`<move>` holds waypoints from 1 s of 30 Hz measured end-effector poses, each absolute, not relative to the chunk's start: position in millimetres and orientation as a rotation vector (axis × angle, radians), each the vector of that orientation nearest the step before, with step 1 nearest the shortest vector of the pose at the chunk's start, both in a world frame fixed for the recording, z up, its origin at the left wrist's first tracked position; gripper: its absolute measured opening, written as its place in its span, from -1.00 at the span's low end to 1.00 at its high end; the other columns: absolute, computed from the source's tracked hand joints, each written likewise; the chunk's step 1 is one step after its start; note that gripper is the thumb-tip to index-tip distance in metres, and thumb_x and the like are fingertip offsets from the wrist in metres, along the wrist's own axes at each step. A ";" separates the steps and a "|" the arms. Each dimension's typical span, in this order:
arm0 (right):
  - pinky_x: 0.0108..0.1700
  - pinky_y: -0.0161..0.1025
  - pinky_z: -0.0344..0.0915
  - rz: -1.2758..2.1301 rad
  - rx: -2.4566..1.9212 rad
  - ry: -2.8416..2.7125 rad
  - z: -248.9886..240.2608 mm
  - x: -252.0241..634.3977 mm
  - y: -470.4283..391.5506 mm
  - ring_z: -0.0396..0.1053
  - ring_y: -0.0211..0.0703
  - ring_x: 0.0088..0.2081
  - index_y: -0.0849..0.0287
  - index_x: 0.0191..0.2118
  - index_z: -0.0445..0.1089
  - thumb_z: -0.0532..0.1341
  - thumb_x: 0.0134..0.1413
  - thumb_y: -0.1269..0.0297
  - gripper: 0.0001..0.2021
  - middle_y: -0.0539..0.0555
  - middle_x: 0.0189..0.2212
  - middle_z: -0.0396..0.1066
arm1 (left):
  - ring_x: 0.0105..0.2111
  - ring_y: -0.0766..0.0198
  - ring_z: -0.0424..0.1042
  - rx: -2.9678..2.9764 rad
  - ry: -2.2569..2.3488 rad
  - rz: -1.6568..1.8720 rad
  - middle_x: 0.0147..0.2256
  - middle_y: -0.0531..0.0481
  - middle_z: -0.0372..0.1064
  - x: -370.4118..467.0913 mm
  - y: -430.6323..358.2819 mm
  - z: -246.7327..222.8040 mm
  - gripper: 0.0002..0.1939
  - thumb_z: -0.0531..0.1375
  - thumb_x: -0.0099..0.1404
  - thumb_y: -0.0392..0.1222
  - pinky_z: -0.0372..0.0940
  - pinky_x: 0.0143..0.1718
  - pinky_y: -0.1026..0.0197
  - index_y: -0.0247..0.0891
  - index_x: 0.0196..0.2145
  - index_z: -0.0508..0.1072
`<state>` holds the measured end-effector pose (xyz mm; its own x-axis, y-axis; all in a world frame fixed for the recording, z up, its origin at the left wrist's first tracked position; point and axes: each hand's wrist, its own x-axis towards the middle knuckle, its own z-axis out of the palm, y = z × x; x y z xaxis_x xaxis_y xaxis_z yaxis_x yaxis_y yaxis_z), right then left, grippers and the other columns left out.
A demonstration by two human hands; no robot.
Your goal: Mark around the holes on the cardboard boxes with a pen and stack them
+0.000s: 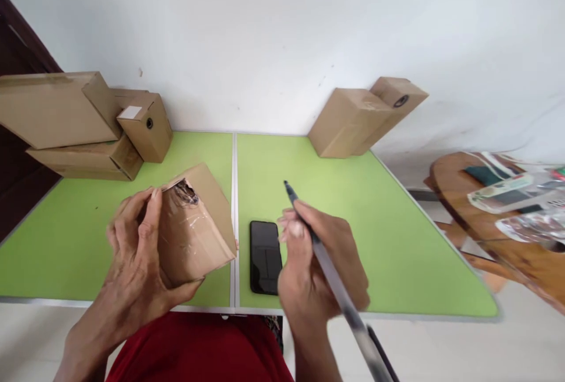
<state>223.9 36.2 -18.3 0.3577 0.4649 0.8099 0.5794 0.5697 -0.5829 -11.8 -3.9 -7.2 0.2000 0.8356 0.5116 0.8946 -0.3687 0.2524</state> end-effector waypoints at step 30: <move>-0.16 0.17 0.54 0.201 -2.177 -1.854 -137.6 249.8 1.6 0.57 0.52 -0.05 0.22 -0.14 0.44 0.42 0.28 -0.06 -0.60 0.49 -0.15 0.53 | 0.49 -0.62 -0.03 -2.353 -1.695 -0.808 0.48 -0.56 -0.08 -0.7 -6.5 -4.7 0.37 0.54 0.02 -0.23 0.02 0.43 -0.56 -0.22 0.60 -0.13</move>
<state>249.8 1.6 -137.6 0.1697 0.9829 0.0711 0.9449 -0.1418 -0.2951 -0.7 -6.5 -4.7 0.2253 0.8414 0.4912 0.9115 -0.3602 0.1988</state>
